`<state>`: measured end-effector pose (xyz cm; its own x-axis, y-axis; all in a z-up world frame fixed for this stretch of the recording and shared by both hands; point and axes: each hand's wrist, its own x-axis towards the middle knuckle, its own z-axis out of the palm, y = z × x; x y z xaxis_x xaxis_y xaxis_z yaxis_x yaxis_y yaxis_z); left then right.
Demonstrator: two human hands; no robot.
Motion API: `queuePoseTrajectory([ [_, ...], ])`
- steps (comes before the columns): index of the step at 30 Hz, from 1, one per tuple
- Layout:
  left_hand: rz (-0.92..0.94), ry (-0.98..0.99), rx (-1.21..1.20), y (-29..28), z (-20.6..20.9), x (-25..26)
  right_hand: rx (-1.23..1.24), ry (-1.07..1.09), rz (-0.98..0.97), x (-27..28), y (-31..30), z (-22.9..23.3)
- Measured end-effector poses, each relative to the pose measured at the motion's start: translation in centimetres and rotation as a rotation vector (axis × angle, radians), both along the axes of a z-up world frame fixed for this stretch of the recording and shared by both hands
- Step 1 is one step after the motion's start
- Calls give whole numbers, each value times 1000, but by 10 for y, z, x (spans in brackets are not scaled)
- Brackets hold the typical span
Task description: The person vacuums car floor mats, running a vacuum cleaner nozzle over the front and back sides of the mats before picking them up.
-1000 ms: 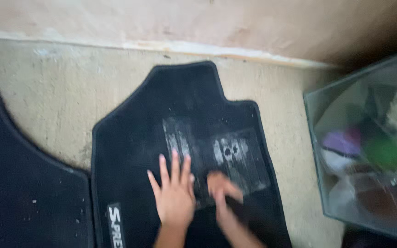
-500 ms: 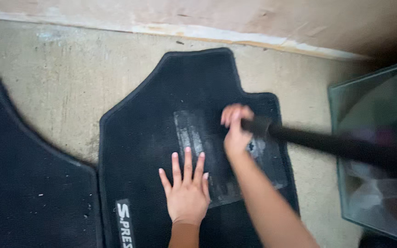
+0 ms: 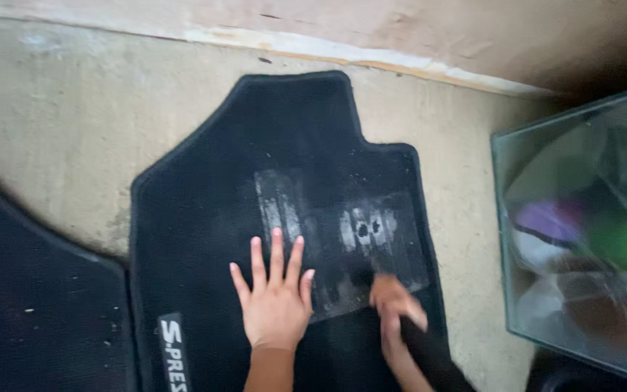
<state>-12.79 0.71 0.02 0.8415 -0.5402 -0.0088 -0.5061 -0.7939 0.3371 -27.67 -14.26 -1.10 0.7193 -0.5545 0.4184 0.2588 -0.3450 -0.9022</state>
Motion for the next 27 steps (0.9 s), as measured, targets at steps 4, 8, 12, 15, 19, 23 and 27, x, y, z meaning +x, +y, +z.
queuePoseTrajectory([
  [4,1,-10,39,-2,5,0,-28,71,11,-23,14,29],
  [8,-23,-28,90,-3,5,-5,28,-79,-20,7,2,3],
  [12,-34,-51,99,-5,4,-6,132,-232,-35,66,-23,-15],
  [15,-14,-49,83,-7,5,-4,244,-308,6,113,-47,-16],
  [19,-12,-12,97,-8,1,-2,342,-363,-111,149,-69,-19],
  [23,-11,-21,71,-8,-1,-3,347,-351,-78,147,-68,-20],
  [27,-19,-18,77,-6,-4,-4,279,-359,-18,147,-66,-22],
])
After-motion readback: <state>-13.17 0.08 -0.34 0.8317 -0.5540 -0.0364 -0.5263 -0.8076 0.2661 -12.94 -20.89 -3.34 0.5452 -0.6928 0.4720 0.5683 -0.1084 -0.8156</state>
